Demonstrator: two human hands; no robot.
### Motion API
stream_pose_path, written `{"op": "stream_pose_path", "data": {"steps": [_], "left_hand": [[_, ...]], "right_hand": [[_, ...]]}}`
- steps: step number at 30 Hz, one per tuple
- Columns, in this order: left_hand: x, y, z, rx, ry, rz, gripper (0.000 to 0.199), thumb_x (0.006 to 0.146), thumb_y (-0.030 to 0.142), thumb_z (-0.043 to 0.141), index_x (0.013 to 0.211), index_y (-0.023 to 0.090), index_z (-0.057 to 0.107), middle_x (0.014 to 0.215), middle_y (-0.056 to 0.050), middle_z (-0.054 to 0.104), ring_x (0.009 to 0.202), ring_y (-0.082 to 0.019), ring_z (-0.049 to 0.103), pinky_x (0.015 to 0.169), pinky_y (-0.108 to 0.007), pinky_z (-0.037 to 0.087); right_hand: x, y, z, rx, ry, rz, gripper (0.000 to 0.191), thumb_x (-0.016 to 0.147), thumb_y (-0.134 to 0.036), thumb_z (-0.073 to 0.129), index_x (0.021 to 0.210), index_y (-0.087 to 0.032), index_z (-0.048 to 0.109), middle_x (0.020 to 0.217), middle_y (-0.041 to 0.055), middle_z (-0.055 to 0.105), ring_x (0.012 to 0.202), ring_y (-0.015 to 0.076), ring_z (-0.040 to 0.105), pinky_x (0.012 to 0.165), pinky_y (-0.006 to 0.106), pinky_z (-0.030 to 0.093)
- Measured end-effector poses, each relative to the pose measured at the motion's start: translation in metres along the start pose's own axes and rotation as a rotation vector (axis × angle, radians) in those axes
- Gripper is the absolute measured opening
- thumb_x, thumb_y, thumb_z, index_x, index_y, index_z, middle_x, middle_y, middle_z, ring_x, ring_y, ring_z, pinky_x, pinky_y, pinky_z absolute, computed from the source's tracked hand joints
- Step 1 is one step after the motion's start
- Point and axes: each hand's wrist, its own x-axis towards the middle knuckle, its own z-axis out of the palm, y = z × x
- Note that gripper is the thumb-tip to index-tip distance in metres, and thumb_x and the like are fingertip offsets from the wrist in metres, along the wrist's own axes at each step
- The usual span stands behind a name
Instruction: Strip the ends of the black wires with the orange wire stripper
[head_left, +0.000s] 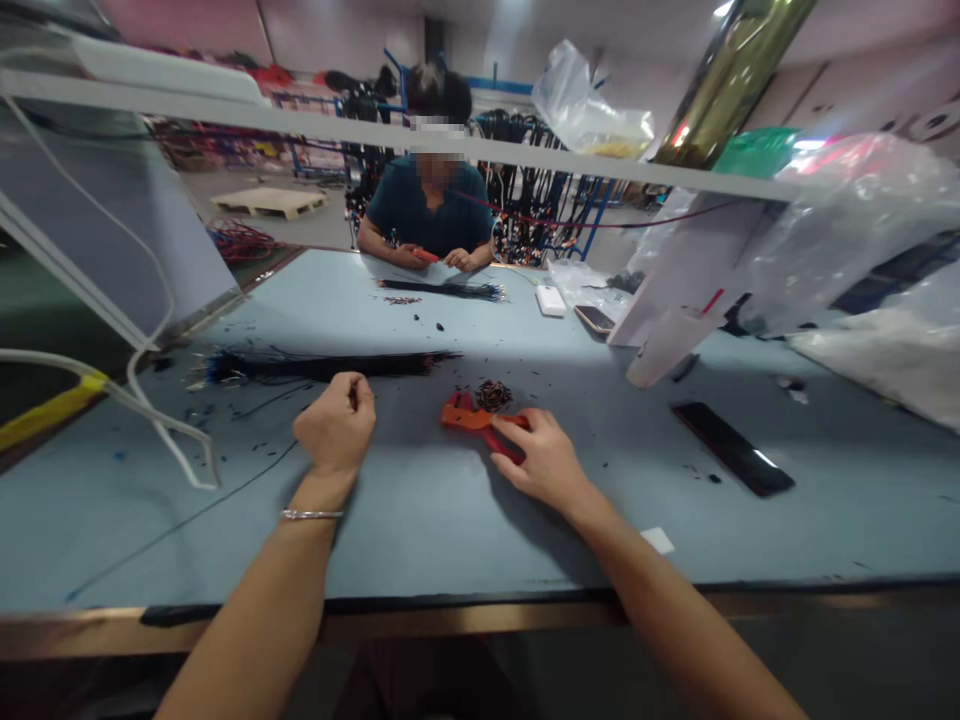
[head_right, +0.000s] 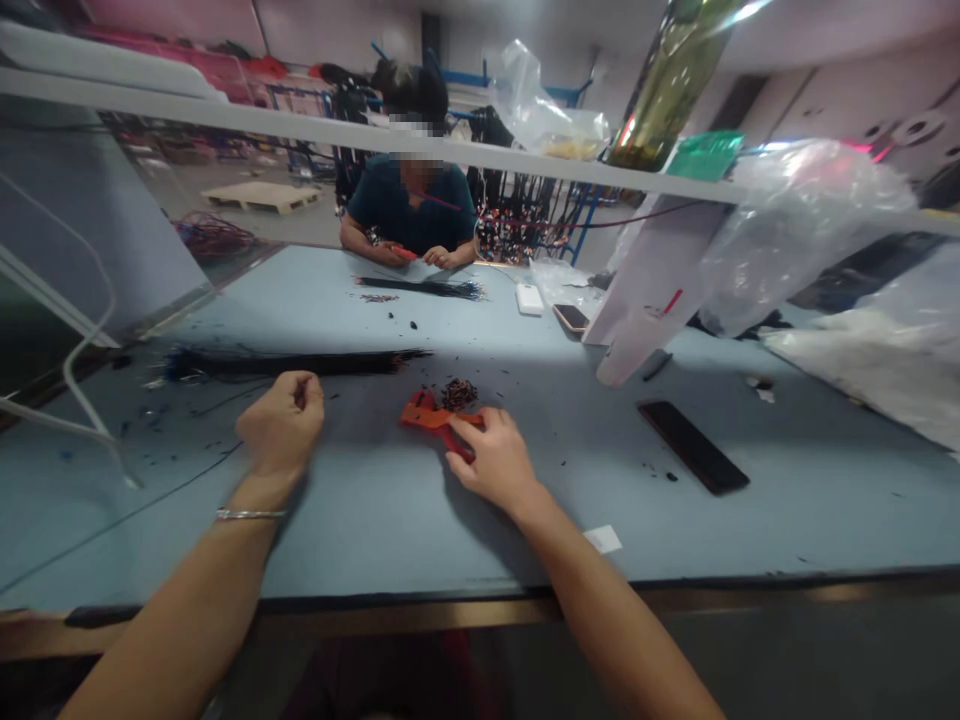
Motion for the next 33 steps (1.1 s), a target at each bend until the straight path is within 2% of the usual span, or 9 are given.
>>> {"op": "stream_pose_path", "data": {"steps": [4,8,11,14,18,21,25,29,33], "left_hand": [[-0.002,0.002,0.002,-0.001,-0.032,0.029,0.025,0.087,0.032,0.048,0.091,0.02,0.07,0.067,-0.004,0.066,0.064,-0.018,0.058,0.055,-0.027,0.027],[-0.013,0.006,0.008,0.002,-0.099,0.121,0.025,0.088,0.033,0.048,0.092,0.022,0.07,0.069,-0.003,0.068,0.065,-0.018,0.059,0.056,-0.027,0.027],[-0.02,0.008,0.012,-0.007,-0.176,0.195,0.023,0.088,0.032,0.05,0.092,0.023,0.07,0.072,-0.002,0.07,0.065,-0.017,0.06,0.057,-0.027,0.028],[-0.024,0.009,0.017,-0.046,-0.241,0.261,0.021,0.087,0.031,0.051,0.09,0.023,0.071,0.074,-0.002,0.071,0.066,-0.017,0.061,0.057,-0.026,0.031],[-0.026,0.01,0.021,-0.114,-0.29,0.376,0.021,0.086,0.032,0.052,0.087,0.024,0.071,0.073,-0.003,0.072,0.067,-0.018,0.064,0.057,-0.025,0.033],[-0.025,0.009,0.022,-0.105,-0.285,0.376,0.02,0.085,0.032,0.052,0.086,0.024,0.071,0.072,-0.003,0.072,0.066,-0.018,0.064,0.056,-0.025,0.033],[-0.024,0.007,0.022,-0.085,-0.278,0.354,0.021,0.084,0.032,0.052,0.087,0.024,0.071,0.072,-0.003,0.073,0.066,-0.018,0.065,0.056,-0.025,0.034],[-0.023,0.007,0.023,-0.064,-0.299,0.37,0.022,0.084,0.034,0.051,0.086,0.024,0.07,0.07,-0.003,0.072,0.065,-0.019,0.064,0.056,-0.025,0.033],[-0.022,0.007,0.023,-0.055,-0.296,0.366,0.023,0.083,0.034,0.05,0.085,0.024,0.071,0.07,-0.003,0.071,0.066,-0.019,0.064,0.056,-0.026,0.033]], "right_hand": [[-0.006,0.006,-0.002,0.028,0.112,-0.022,0.045,0.077,-0.031,0.065,0.119,-0.016,0.067,0.107,0.016,0.055,0.095,0.0282,0.049,0.086,0.044,0.046],[-0.007,-0.014,0.002,0.141,-0.004,-0.173,0.045,0.079,-0.035,0.064,0.122,-0.022,0.065,0.111,0.0132,0.055,0.1,0.0263,0.049,0.088,0.041,0.045],[-0.003,-0.017,0.005,0.129,-0.06,-0.113,0.046,0.078,-0.035,0.066,0.122,-0.024,0.065,0.108,0.0116,0.056,0.098,0.0255,0.05,0.087,0.04,0.046],[0.002,0.0,0.002,0.058,0.016,0.023,0.047,0.076,-0.032,0.066,0.121,-0.021,0.065,0.106,0.0128,0.058,0.096,0.0273,0.05,0.087,0.043,0.046],[0.003,0.033,-0.017,0.073,0.105,0.137,0.048,0.072,-0.029,0.068,0.119,-0.021,0.067,0.103,0.0111,0.062,0.095,0.0268,0.055,0.086,0.04,0.047],[-0.001,0.052,-0.04,0.07,0.161,0.215,0.042,0.071,-0.03,0.066,0.112,-0.023,0.07,0.101,0.0088,0.065,0.094,0.0265,0.058,0.084,0.039,0.047],[-0.01,0.067,-0.07,0.153,0.035,0.253,0.033,0.074,-0.032,0.064,0.105,-0.027,0.072,0.097,0.0036,0.07,0.092,0.0247,0.062,0.081,0.036,0.048],[-0.014,0.057,-0.074,0.122,-0.128,0.22,0.034,0.072,-0.032,0.067,0.105,-0.028,0.072,0.095,0.0033,0.069,0.087,0.0232,0.061,0.077,0.034,0.047],[-0.008,0.031,-0.051,-0.012,-0.029,0.191,0.041,0.07,-0.03,0.07,0.11,-0.026,0.072,0.096,0.0082,0.065,0.092,0.0264,0.057,0.082,0.038,0.044]]}}
